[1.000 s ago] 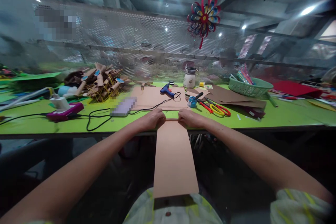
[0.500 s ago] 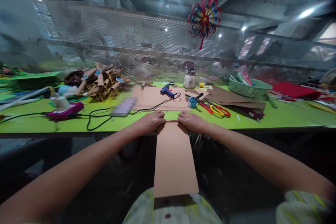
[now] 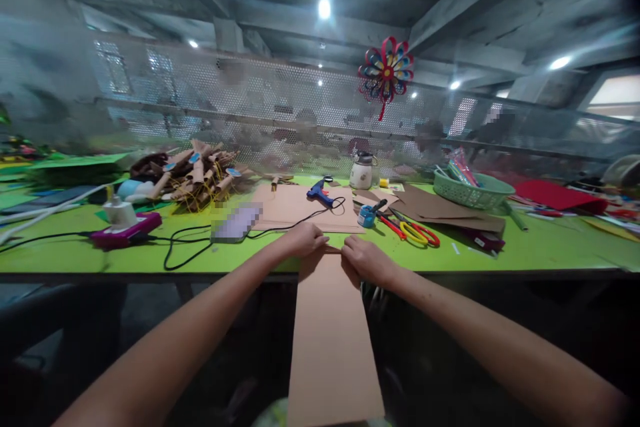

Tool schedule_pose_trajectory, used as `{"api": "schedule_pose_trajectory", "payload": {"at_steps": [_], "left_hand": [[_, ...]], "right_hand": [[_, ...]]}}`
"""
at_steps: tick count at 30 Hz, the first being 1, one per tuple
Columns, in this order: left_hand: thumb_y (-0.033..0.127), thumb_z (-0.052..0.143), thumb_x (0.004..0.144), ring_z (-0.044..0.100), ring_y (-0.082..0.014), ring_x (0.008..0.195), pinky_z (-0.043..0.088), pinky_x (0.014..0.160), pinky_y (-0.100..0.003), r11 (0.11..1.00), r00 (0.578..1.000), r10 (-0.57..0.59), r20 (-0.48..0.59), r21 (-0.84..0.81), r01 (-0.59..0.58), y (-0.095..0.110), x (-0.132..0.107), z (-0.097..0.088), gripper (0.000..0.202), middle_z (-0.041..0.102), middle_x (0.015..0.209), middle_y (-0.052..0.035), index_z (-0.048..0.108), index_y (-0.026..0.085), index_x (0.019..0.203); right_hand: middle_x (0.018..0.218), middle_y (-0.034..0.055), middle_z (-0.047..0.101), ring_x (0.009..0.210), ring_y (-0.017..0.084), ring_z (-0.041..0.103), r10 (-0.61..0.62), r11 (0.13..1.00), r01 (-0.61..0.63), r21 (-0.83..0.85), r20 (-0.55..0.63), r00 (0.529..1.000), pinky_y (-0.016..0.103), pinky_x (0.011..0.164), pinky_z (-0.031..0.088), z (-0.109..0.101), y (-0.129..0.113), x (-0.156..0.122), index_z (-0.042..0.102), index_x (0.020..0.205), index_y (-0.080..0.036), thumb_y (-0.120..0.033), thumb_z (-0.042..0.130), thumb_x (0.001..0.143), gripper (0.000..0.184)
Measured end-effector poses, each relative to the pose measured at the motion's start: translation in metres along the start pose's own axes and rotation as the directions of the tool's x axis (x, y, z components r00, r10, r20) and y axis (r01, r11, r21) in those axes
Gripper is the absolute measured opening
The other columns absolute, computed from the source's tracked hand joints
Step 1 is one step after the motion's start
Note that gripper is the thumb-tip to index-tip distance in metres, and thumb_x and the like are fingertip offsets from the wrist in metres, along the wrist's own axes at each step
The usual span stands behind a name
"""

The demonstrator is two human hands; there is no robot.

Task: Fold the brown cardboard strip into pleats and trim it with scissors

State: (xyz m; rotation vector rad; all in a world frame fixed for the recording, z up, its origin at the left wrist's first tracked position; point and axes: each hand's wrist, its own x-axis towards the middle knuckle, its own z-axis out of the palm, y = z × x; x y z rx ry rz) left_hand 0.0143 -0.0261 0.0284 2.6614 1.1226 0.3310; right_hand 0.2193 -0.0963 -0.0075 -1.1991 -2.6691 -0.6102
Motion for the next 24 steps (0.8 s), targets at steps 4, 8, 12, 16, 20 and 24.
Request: {"api": "schedule_pose_trajectory", "payload": {"at_steps": [4,8,12,16,20,24], "left_hand": [[0.045,0.042,0.085,0.032,-0.0103,0.048,0.023,0.047,-0.023,0.986,0.994,-0.006,0.11,-0.166,0.024,-0.001,0.003,-0.001,0.045,0.036,0.047,0.0034,0.054,0.014,0.055],[0.047,0.045,0.082,0.029,-0.0097,0.051,0.022,0.047,-0.022,0.945,0.984,0.062,0.165,-0.327,-0.005,-0.005,-0.01,-0.005,0.04,0.036,0.052,0.004,0.056,0.014,0.06],[0.045,0.052,0.078,0.04,-0.0104,0.057,0.031,0.053,-0.021,0.895,0.99,0.041,0.132,-0.445,0.023,-0.006,-0.022,-0.005,0.035,0.051,0.063,0.0019,0.063,0.012,0.076],[0.043,0.051,0.082,0.05,-0.0128,0.064,0.035,0.056,-0.021,0.919,0.994,0.079,0.07,-0.392,-0.046,0.006,-0.037,-0.01,0.034,0.062,0.073,-0.0012,0.066,0.012,0.084],[0.031,0.046,0.089,0.057,-0.0137,0.072,0.038,0.063,-0.022,0.964,0.982,0.152,-0.109,-0.205,-0.172,0.03,-0.064,-0.017,0.025,0.068,0.083,-0.0018,0.066,0.017,0.09],[0.027,0.046,0.091,0.056,-0.0149,0.069,0.038,0.062,-0.024,0.961,0.916,0.274,-0.294,0.045,-0.273,0.061,-0.1,-0.022,0.02,0.065,0.077,-0.004,0.064,0.018,0.088]], "right_hand": [[0.084,0.0097,0.053,0.08,0.021,0.045,-0.005,1.0,0.008,0.016,-0.139,0.99,0.031,0.066,0.037,0.005,0.001,-0.008,0.056,0.083,-0.013,-0.009,0.045,0.089,0.014],[0.083,0.0087,0.052,0.077,0.02,0.043,-0.001,1.0,0.003,0.008,-0.219,0.976,0.031,0.067,0.037,0.005,-0.001,-0.01,0.056,0.082,-0.014,-0.009,0.04,0.091,0.019],[0.086,0.0096,0.053,0.084,0.021,0.045,0.066,0.993,-0.038,0.115,-0.256,0.964,0.032,0.073,0.039,-0.009,-0.005,-0.007,0.058,0.087,-0.015,-0.011,0.043,0.09,0.016],[0.099,0.011,0.056,0.097,0.023,0.049,0.201,0.911,-0.076,0.406,-0.274,0.94,0.037,0.085,0.042,-0.04,-0.002,-0.009,0.058,0.106,-0.016,-0.023,0.057,0.086,0.021],[0.088,0.007,0.061,0.086,0.019,0.055,0.185,0.806,-0.085,0.586,-0.113,0.976,0.031,0.077,0.045,-0.074,-0.009,-0.014,0.063,0.098,-0.017,-0.031,0.057,0.088,0.018],[0.077,0.005,0.061,0.073,0.015,0.055,0.188,0.766,-0.061,0.64,-0.133,0.973,0.026,0.064,0.043,-0.104,-0.03,-0.024,0.067,0.088,-0.018,-0.031,0.053,0.091,0.019]]}}
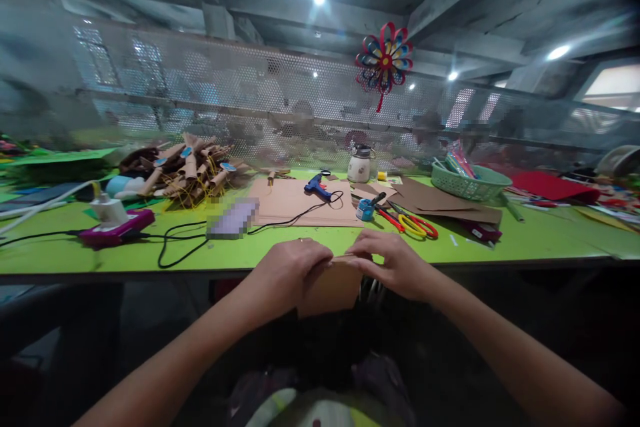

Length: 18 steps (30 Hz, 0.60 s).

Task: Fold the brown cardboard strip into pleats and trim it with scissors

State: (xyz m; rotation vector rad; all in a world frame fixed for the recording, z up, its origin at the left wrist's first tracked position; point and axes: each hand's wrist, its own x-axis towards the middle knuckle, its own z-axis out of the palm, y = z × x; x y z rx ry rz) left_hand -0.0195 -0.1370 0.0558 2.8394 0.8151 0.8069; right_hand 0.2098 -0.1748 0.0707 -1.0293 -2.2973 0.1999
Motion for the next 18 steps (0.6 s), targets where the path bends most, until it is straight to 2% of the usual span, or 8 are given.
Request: {"api": "schedule_pose_trajectory", "payload": {"at_steps": [4,7,13,18], "left_hand": [[0.018,0.041,0.092,0.053,-0.0159,0.071,0.038,0.063,-0.027,0.989,0.982,0.146,-0.124,0.052,-0.14,0.033,-0.017,-0.017,0.019,0.061,0.076,-0.0055,0.061,0.016,0.095],[0.018,0.045,0.091,0.053,-0.0153,0.07,0.038,0.063,-0.026,0.988,0.973,0.151,-0.173,0.009,-0.152,0.045,-0.024,-0.028,0.015,0.061,0.076,-0.0045,0.059,0.016,0.096],[0.016,0.049,0.09,0.052,-0.0134,0.066,0.037,0.063,-0.025,0.99,0.979,0.118,-0.164,-0.058,-0.129,0.05,-0.034,-0.034,0.011,0.061,0.071,-0.0004,0.059,0.018,0.093],[0.016,0.048,0.09,0.049,-0.0122,0.062,0.034,0.06,-0.024,0.992,0.981,0.115,-0.157,-0.036,-0.122,0.051,-0.038,-0.033,0.011,0.059,0.067,0.0006,0.059,0.018,0.086]], "right_hand": [[0.078,0.0064,0.058,0.074,0.015,0.053,-0.106,0.994,0.108,0.019,-0.097,0.99,0.026,0.064,0.042,-0.009,-0.029,-0.015,0.066,0.088,-0.015,-0.022,0.054,0.09,0.015],[0.076,0.0056,0.057,0.072,0.013,0.05,-0.151,0.989,0.149,-0.022,-0.116,0.982,0.025,0.063,0.039,-0.016,-0.041,-0.024,0.066,0.088,-0.014,-0.018,0.054,0.09,0.013],[0.068,0.0025,0.051,0.063,0.011,0.046,-0.171,0.979,0.164,-0.119,-0.048,0.984,0.023,0.056,0.033,-0.022,-0.048,-0.033,0.065,0.093,-0.014,-0.022,0.049,0.093,0.018],[0.071,0.0031,0.058,0.064,0.011,0.049,-0.156,0.976,0.164,-0.141,0.068,0.985,0.023,0.059,0.033,-0.023,-0.048,-0.035,0.061,0.101,-0.015,-0.022,0.044,0.096,0.019]]}}
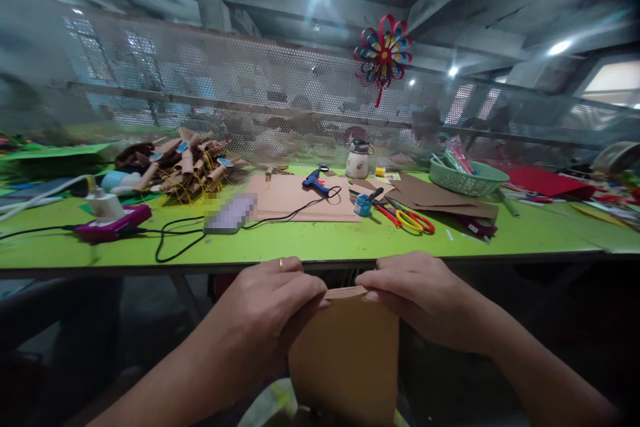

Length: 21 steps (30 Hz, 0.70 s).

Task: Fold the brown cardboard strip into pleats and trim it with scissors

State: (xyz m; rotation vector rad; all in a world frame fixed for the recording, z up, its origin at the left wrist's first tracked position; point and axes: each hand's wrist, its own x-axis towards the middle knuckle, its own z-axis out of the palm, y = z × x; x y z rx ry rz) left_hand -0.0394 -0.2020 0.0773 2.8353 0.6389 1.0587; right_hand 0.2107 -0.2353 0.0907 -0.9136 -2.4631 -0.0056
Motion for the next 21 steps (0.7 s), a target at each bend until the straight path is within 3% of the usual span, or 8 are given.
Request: {"api": "schedule_pose_trajectory", "payload": {"at_steps": [4,10,15,21], "left_hand": [[0.018,0.049,0.09,0.051,-0.0104,0.063,0.032,0.058,-0.022,0.996,0.992,-0.065,0.11,-0.054,0.071,-0.008,0.003,-0.003,0.013,0.057,0.067,0.0015,0.059,0.018,0.081],[0.024,0.047,0.092,0.055,-0.0082,0.066,0.036,0.059,-0.018,0.975,0.961,-0.147,0.236,-0.132,0.181,-0.024,0.006,-0.008,0.014,0.062,0.075,0.002,0.061,0.02,0.09],[0.022,0.048,0.091,0.056,-0.0081,0.065,0.035,0.06,-0.018,0.969,0.959,-0.179,0.221,-0.128,0.21,-0.024,0.006,-0.005,0.014,0.063,0.073,0.0023,0.061,0.02,0.087],[0.017,0.048,0.087,0.051,-0.0108,0.063,0.032,0.058,-0.022,0.988,0.975,-0.137,0.175,-0.042,0.146,-0.018,0.01,0.0,0.011,0.057,0.07,0.0005,0.059,0.018,0.083]], "right_hand": [[0.074,0.0045,0.062,0.065,0.012,0.051,0.009,1.0,-0.01,0.011,0.097,0.995,0.023,0.06,0.033,0.001,0.005,0.004,0.06,0.098,-0.015,-0.022,0.039,0.097,0.022],[0.073,0.0044,0.063,0.065,0.012,0.054,0.015,1.0,-0.017,0.012,0.085,0.996,0.023,0.06,0.033,0.005,0.016,0.009,0.06,0.09,-0.015,-0.023,0.039,0.097,0.024],[0.075,0.0045,0.061,0.068,0.013,0.052,0.042,0.998,-0.037,-0.046,0.114,0.993,0.023,0.061,0.032,0.008,0.016,0.01,0.059,0.091,-0.015,-0.023,0.039,0.097,0.022],[0.065,0.0012,0.054,0.062,0.013,0.045,0.038,0.977,-0.007,-0.213,0.141,0.989,0.027,0.065,0.029,0.01,0.007,0.022,0.055,0.077,-0.017,-0.026,0.044,0.095,0.023]]}}
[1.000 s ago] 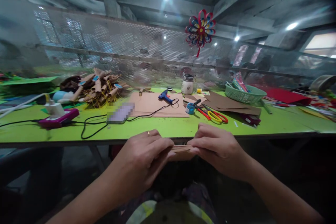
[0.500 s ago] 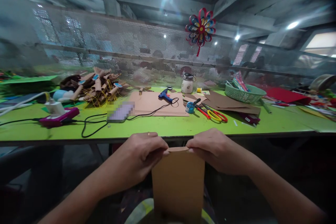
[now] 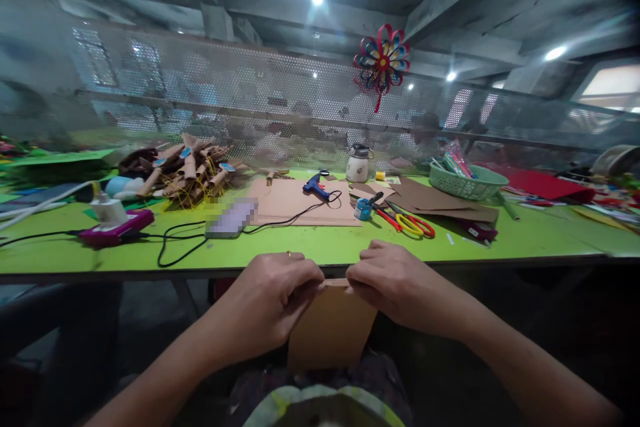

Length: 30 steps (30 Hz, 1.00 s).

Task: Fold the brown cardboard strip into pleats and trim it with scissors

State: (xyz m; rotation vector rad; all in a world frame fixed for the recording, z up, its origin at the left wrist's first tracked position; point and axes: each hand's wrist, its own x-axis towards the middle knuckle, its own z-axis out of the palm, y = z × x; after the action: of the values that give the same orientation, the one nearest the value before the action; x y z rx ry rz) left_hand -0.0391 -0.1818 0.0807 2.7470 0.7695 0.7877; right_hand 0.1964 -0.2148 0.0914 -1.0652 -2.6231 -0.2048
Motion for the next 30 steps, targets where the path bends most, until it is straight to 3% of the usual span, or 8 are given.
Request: {"api": "schedule_pose_trajectory", "payload": {"at_steps": [4,7,10,19,26,30], "left_hand": [[0.017,0.047,0.087,0.048,-0.0139,0.062,0.028,0.055,-0.026,0.993,1.0,0.023,0.015,0.118,-0.024,0.009,0.003,0.001,0.013,0.054,0.066,-0.0011,0.055,0.018,0.076],[0.015,0.046,0.085,0.049,-0.0151,0.062,0.028,0.055,-0.027,0.987,0.996,0.032,0.087,0.156,-0.045,0.016,0.005,0.001,0.015,0.055,0.066,-0.0021,0.052,0.018,0.071],[0.012,0.048,0.081,0.053,-0.0154,0.064,0.03,0.055,-0.026,0.991,0.99,0.05,0.135,0.117,-0.066,0.019,0.007,0.003,0.011,0.059,0.069,-0.0029,0.053,0.018,0.074],[0.017,0.05,0.083,0.053,-0.0138,0.056,0.028,0.051,-0.025,0.997,0.992,0.059,0.113,0.045,-0.065,0.016,0.002,0.009,0.013,0.06,0.063,-0.0025,0.053,0.018,0.07],[0.018,0.049,0.086,0.054,-0.0129,0.057,0.029,0.053,-0.023,0.996,0.998,0.004,0.058,0.088,-0.009,0.006,-0.003,0.0,0.016,0.061,0.063,-0.0014,0.062,0.018,0.078],[0.022,0.046,0.09,0.057,-0.0123,0.063,0.034,0.057,-0.021,0.999,0.989,-0.015,0.145,0.038,0.01,-0.003,-0.007,-0.008,0.018,0.065,0.071,-0.0018,0.064,0.02,0.086]], "right_hand": [[0.066,0.0017,0.054,0.063,0.013,0.044,-0.028,1.0,0.028,-0.004,-0.026,0.999,0.027,0.067,0.029,0.005,-0.004,0.004,0.053,0.078,-0.016,-0.02,0.04,0.095,0.022],[0.065,0.0016,0.053,0.062,0.013,0.043,-0.071,0.997,0.071,0.005,-0.014,0.997,0.027,0.064,0.027,0.007,-0.005,0.004,0.052,0.076,-0.016,-0.018,0.041,0.094,0.022],[0.066,0.0015,0.053,0.062,0.013,0.043,-0.096,0.995,0.096,0.025,0.0,0.995,0.027,0.064,0.026,0.006,-0.006,0.003,0.052,0.075,-0.016,-0.015,0.042,0.092,0.019],[0.064,0.0012,0.05,0.063,0.013,0.04,-0.146,0.989,0.146,0.015,-0.044,0.988,0.028,0.065,0.026,0.011,-0.009,-0.002,0.05,0.073,-0.016,-0.012,0.039,0.091,0.022],[0.069,0.0031,0.054,0.065,0.014,0.044,-0.029,0.997,0.031,0.075,-0.029,0.999,0.027,0.065,0.03,0.009,0.006,-0.012,0.057,0.086,-0.015,-0.016,0.038,0.095,0.021],[0.072,0.0038,0.057,0.067,0.014,0.046,0.005,0.986,-0.001,0.166,-0.02,1.0,0.026,0.066,0.033,0.01,0.009,-0.018,0.057,0.088,-0.014,-0.016,0.039,0.095,0.02]]}}
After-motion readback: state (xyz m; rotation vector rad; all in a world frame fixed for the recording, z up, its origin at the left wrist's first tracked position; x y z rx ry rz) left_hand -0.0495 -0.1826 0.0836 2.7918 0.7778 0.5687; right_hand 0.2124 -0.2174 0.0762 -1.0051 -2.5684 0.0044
